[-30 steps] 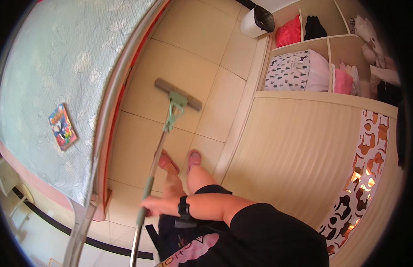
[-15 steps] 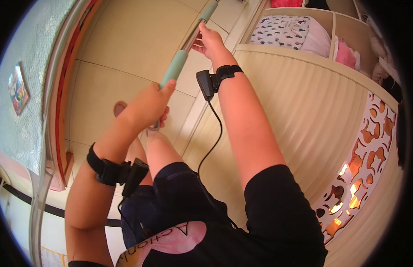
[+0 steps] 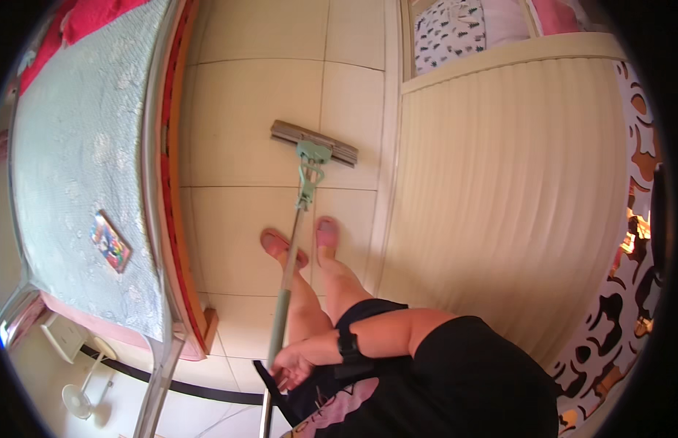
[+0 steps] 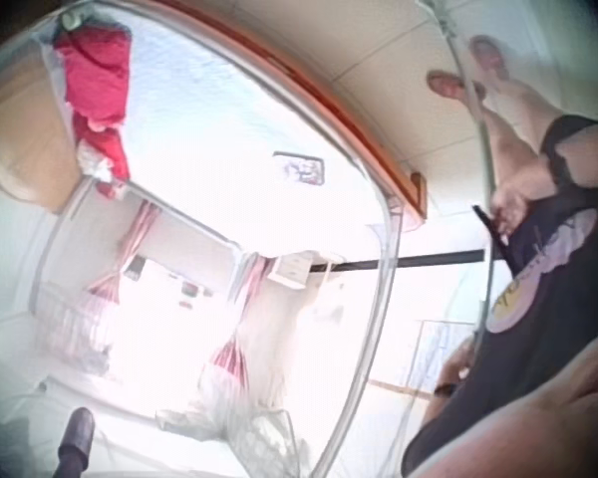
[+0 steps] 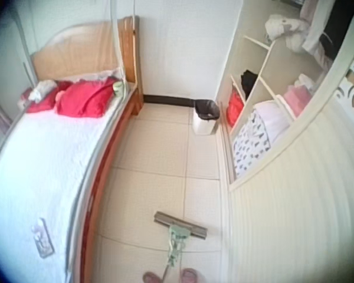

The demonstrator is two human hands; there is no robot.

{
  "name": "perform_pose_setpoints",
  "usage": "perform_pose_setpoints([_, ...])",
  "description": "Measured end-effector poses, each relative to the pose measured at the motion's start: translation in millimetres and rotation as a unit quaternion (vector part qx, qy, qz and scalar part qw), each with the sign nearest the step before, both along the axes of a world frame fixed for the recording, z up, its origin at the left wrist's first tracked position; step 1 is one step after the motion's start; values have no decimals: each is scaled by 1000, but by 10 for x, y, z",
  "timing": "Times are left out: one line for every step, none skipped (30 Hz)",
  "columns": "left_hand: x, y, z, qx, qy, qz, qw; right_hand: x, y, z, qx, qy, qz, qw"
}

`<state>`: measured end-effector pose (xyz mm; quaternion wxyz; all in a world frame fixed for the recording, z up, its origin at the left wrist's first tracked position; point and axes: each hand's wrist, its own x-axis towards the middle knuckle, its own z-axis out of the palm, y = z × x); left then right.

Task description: The recorder uses a squeegee mop to clean the tiled floor of a bedroom and a bathroom.

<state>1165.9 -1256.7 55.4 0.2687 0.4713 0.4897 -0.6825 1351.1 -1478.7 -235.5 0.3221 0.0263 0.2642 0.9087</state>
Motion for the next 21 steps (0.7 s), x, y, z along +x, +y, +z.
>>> perform_pose_setpoints([107,-111,8,-1,-4,-3,1000,175,-155,-26,11,-43,5,999])
perform_pose_setpoints([234,-222,-80,-11,-15,-2,1000,185,-295,-242,32,-18,-35,999])
perform_pose_setpoints([353,-328,-195,-24,-32,9,999,175,-411,-466,54,7,-71,996])
perform_pose_setpoints([430,-442,-284,-25,-46,35,998,506,-465,-357,-35,-78,-80,993])
perform_pose_setpoints([573,-505,-459,-32,-66,70,995,848,-484,-222,-109,-171,-93,975])
perform_pose_setpoints([836,-646,-740,-54,-90,105,989,980,-606,-530,-223,-211,-150,940])
perform_pose_setpoints([1155,-784,-1032,-68,-103,140,982,1247,-745,-791,-243,-211,-221,921])
perform_pose_setpoints([1445,-905,-1332,-54,-111,192,974,1645,-785,-748,-243,-202,-332,888])
perform_pose_setpoints([1791,-1081,-1708,-60,-118,239,962,1968,-963,-868,-209,-258,-369,868])
perform_pose_setpoints([2107,-1187,-2004,-159,-188,217,945,2211,-979,-951,-356,-312,-398,786])
perform_pose_setpoints([2425,-1380,-2370,-234,-207,284,907,2442,-1087,-1013,-340,-382,-438,739])
perform_pose_setpoints([2901,-1740,-2503,-216,-245,297,897,2598,-1216,-1107,-324,-446,-475,686])
perform_pose_setpoints([3086,-1861,-2874,-264,-300,296,867,2703,-1222,-1117,-323,-548,-482,602])
perform_pose_setpoints([3469,-1985,-2949,-303,-329,213,869,2783,-1247,-1126,-321,-639,-480,508])
perform_pose_setpoints([3776,-2456,-2931,-247,-429,109,862,2857,-1741,-1393,-300,-723,-459,421])
perform_pose_setpoints([3849,-2426,-3145,-210,-489,99,841,2841,-1622,-1352,-320,-720,-448,423])
perform_pose_setpoints([3896,-2425,-3214,-222,-520,53,823,2793,-1673,-1325,-353,-718,-427,421])
perform_pose_setpoints([3810,-2099,-3215,-191,-522,38,830,2725,-1405,-984,-436,-632,-402,499])
perform_pose_setpoints([3775,-2251,-3155,-221,-522,12,824,2503,-1819,-1101,-474,-674,-333,458])
perform_pose_setpoints([3699,-2368,-3123,-247,-519,-14,818,2212,-2246,-1239,-509,-705,-261,420])
perform_pose_setpoints([3567,-2246,-3120,-244,-500,-20,831,1970,-2394,-1193,-533,-697,-225,424])
